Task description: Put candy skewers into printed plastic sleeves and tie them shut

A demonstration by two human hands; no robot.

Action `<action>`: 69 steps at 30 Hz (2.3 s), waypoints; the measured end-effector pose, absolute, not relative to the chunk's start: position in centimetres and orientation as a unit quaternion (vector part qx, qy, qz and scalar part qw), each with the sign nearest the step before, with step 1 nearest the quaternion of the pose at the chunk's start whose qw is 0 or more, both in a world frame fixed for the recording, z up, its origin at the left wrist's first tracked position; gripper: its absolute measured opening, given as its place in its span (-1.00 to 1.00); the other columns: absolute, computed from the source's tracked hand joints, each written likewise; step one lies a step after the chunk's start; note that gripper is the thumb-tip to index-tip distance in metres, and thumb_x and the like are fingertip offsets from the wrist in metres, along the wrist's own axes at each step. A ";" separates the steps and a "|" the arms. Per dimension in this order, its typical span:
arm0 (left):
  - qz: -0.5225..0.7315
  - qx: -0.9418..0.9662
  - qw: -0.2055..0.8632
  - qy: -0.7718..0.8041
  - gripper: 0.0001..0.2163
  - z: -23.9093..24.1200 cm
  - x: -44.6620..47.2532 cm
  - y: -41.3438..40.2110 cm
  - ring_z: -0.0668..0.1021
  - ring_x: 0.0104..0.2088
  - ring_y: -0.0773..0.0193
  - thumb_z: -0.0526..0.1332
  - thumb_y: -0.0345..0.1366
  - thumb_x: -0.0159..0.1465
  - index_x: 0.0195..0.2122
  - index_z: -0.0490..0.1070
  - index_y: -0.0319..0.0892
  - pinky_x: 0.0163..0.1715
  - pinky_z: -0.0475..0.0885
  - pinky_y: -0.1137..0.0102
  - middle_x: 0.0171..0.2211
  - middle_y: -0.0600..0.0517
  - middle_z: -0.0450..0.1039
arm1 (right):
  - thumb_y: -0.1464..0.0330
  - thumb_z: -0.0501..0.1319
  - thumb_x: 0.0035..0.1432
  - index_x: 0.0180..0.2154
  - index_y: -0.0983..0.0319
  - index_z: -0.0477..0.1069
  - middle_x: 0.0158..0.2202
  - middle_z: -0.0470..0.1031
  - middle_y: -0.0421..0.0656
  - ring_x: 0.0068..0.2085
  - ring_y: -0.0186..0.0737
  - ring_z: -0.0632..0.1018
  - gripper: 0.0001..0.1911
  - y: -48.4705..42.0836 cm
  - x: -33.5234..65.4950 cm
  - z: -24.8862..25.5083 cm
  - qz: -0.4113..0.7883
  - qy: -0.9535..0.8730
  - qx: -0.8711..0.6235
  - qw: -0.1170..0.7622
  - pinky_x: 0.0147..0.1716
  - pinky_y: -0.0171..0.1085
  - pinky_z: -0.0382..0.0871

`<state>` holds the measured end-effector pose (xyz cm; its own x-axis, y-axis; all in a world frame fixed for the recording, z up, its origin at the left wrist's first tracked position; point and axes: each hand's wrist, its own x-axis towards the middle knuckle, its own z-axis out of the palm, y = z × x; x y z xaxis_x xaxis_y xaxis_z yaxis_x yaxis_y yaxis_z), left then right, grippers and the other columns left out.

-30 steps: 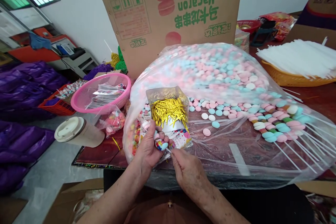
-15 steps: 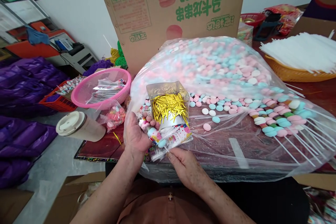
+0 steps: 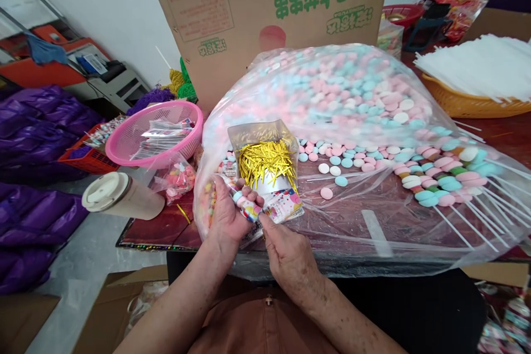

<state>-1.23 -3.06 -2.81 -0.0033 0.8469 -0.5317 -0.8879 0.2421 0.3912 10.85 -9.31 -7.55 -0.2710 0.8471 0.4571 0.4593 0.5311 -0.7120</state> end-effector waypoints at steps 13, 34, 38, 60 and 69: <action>0.595 0.018 0.705 0.384 -0.60 -3.3 0.2 -3.5 0.39 -0.68 0.38 0.19 0.05 0.10 -0.61 0.27 -0.20 -0.46 0.41 0.41 -0.76 0.15 0.26 | 0.39 -0.05 0.23 -0.27 0.28 0.45 -0.49 0.54 -0.05 -0.49 -0.18 0.54 -0.70 -8.8 10.5 -7.5 0.187 -0.763 -0.471 0.401 -0.52 -0.29 0.37; 0.303 0.707 0.370 0.520 -0.79 -0.7 -5.7 -4.1 0.47 -0.43 0.15 0.38 -0.24 -0.05 -0.36 0.49 -0.04 -0.21 0.26 0.38 -0.56 0.06 0.42 | 0.16 -0.07 0.22 -0.63 0.18 0.17 -0.71 0.22 -0.27 -0.62 -0.35 0.27 -0.57 -5.4 16.7 -1.2 0.426 -0.734 -0.440 0.294 -0.60 -0.35 0.11; 0.353 0.617 0.480 0.513 -0.83 -2.5 -3.6 -6.2 0.40 -0.50 0.25 0.37 -0.33 -0.02 -0.37 0.51 -0.09 -0.45 0.17 0.52 -0.55 0.06 0.41 | 0.19 -0.04 0.20 -0.59 0.19 0.22 -0.69 0.21 -0.28 -0.60 -0.36 0.25 -0.63 -4.6 17.0 -1.0 0.401 -0.762 -0.433 0.268 -0.60 -0.36 0.09; 0.196 0.466 0.711 0.490 -0.84 -1.7 -3.1 -6.5 0.35 -0.66 0.39 0.18 -0.25 0.11 -0.56 0.46 -0.16 -0.76 0.25 0.59 -0.59 0.07 0.35 | 0.51 -0.07 0.19 -0.08 0.27 0.36 -0.05 0.43 0.01 0.01 0.01 0.35 -0.67 -6.2 14.9 -1.5 -0.035 -0.915 -0.291 0.277 -0.02 0.06 0.16; 0.123 0.759 0.494 0.405 -0.87 -2.1 -3.0 -7.1 0.38 -0.68 0.28 0.20 -0.33 0.08 -0.60 0.34 -0.12 -0.68 0.25 0.48 -0.68 0.07 0.33 | 0.53 -0.05 0.12 -0.49 0.25 0.34 -0.53 0.43 -0.09 -0.43 -0.19 0.42 -0.74 -8.2 15.3 -4.4 0.176 -0.932 -0.281 0.146 -0.18 -0.04 0.33</action>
<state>-2.96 -7.06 -2.12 0.6411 0.7372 -0.2135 0.4942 -0.1836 0.8498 15.27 -8.22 -4.36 -0.7996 0.5750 0.1731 0.4721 0.7801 -0.4105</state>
